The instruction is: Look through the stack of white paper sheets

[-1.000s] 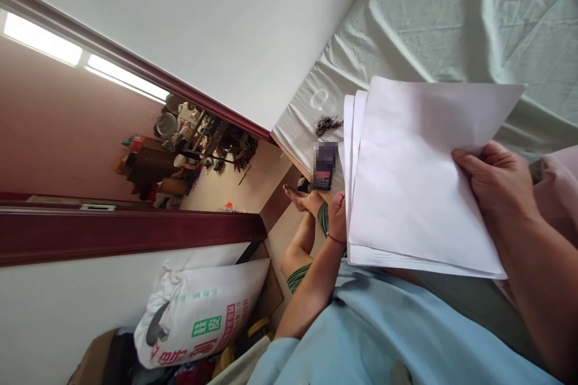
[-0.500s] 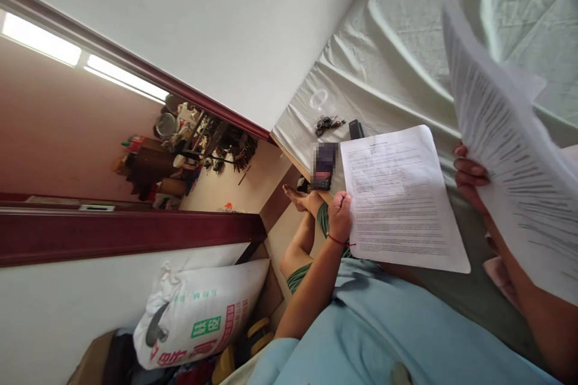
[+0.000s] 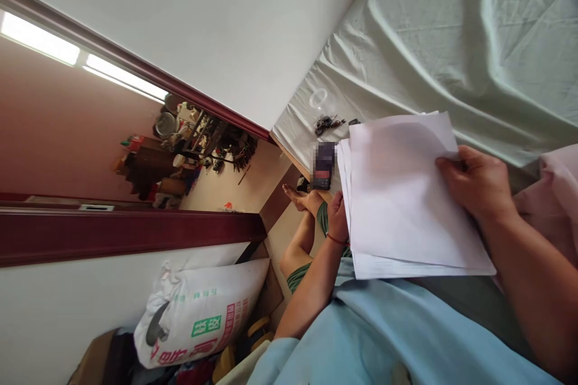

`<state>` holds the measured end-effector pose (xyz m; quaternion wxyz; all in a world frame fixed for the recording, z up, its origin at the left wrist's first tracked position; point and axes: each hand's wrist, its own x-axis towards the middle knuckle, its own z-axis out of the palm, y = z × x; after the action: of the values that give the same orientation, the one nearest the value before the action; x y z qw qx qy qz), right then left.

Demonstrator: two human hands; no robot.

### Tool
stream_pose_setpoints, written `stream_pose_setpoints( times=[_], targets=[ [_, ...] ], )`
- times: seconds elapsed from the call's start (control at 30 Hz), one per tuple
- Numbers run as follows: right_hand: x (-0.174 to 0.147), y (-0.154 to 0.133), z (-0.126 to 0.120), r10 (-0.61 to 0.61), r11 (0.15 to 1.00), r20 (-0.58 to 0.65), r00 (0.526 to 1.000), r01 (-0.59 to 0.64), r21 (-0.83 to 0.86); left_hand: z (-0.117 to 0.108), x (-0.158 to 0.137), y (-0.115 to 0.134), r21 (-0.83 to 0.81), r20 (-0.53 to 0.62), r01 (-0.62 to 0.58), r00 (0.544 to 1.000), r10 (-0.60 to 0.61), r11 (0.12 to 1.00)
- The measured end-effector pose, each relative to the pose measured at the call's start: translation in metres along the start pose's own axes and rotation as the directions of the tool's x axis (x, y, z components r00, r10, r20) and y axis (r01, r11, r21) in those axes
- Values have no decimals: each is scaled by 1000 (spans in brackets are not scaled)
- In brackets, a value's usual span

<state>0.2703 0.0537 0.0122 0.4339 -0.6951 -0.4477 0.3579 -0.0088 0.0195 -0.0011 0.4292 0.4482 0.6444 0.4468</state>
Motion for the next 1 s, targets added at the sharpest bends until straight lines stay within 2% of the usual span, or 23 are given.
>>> stream_pose_setpoints(
  times=[0.03, 0.1, 0.23, 0.4, 1.0],
  targets=[
    [1, 1, 0, -13, 996, -5, 1000, 13, -83, -1, 0, -1, 21, 1, -24, 1000, 24, 999],
    [3, 2, -1, -12, 991, 0, 1000, 12, -131, -2, 1, -1, 79, -5, -72, 997, 72, 994],
    [3, 2, -2, 1, 989, -20, 1000, -4, -151, -3, 2, -1, 109, -16, -84, 996, 86, 990],
    [3, 4, -1, -45, 985, -41, 998, 37, -170, -2, 1, -2, 87, -12, -53, 998, 54, 995],
    [-1, -3, 0, -8, 984, 12, 1000, 10, -176, -1, -2, -1, 76, -33, -62, 997, 65, 995]
  ],
)
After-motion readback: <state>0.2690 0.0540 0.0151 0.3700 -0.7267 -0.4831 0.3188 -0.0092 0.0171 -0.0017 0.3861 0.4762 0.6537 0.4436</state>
